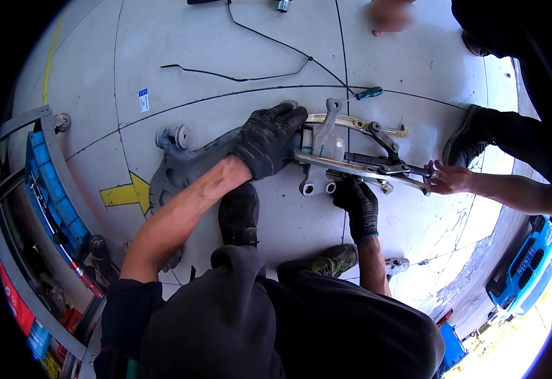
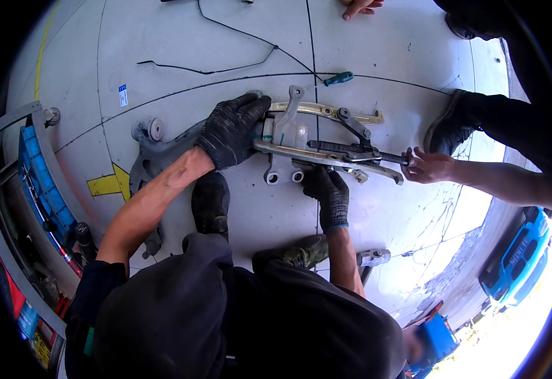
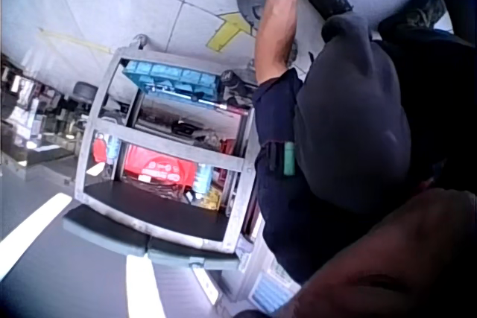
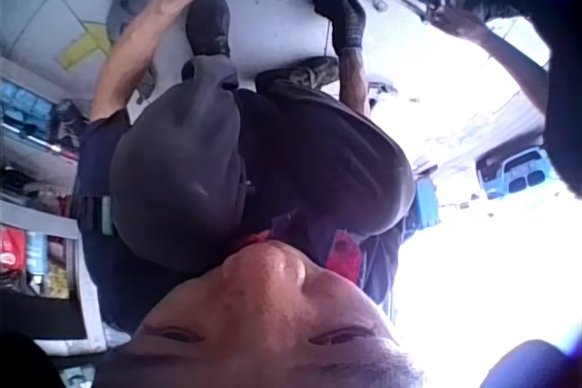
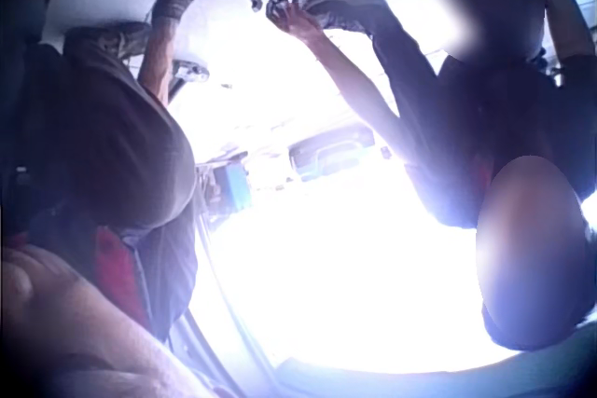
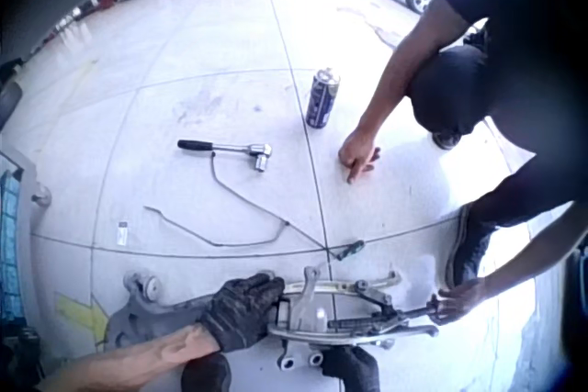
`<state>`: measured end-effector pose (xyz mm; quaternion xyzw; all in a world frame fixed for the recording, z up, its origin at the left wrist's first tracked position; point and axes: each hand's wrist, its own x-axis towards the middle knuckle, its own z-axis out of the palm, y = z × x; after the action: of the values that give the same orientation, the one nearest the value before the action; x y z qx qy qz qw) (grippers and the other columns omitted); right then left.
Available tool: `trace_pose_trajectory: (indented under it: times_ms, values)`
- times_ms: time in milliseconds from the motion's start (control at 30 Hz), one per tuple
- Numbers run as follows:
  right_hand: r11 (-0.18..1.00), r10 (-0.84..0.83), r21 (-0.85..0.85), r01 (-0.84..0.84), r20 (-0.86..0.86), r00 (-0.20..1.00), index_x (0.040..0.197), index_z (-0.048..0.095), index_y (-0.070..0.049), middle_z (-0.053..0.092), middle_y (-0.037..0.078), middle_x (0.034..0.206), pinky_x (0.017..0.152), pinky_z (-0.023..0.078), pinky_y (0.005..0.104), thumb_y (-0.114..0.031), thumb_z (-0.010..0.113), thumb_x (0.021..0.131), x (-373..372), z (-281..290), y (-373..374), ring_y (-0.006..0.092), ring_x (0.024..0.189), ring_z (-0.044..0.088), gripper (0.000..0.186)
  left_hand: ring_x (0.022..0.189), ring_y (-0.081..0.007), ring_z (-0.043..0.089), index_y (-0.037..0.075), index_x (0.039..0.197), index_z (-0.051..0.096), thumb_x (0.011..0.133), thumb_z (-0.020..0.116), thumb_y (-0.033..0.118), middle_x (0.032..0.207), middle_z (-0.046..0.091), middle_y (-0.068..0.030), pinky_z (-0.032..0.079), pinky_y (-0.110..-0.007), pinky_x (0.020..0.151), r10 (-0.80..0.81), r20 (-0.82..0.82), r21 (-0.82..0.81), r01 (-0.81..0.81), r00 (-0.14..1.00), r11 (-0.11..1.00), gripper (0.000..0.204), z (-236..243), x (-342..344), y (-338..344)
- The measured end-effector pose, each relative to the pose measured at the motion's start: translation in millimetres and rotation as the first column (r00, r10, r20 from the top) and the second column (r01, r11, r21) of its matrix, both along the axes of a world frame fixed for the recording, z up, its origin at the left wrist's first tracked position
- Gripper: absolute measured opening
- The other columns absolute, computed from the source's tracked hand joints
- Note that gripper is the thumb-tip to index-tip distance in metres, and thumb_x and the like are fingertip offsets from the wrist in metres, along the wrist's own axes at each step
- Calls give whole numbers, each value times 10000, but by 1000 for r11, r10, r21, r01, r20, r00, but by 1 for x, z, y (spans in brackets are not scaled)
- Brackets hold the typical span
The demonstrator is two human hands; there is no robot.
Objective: The person marks a car control arm with a marker, then uses a hammer and a ball joint press tool to remove a ball joint. Another person assists by spraying lubricant and operating the press tool. The person continues to adjust and tighten the press tool to extract the ball joint from the control arm.
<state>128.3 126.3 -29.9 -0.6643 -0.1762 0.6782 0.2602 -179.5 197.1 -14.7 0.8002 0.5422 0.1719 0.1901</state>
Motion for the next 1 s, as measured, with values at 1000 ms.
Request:
trace_pose_trajectory:
  times_ms: [1000]
  values:
    - [-321,288,-113,-940,934,-210,1184,732,-100,746,126,1137,1016,507,431,-229,849,812,-63,79,227,320,1079,679,411,1378,-338,529,61,1475,511,679,858,204,1421,602,-165,373,-543,1168,19,-35,-127,-23,999,992,880,11,2,5]
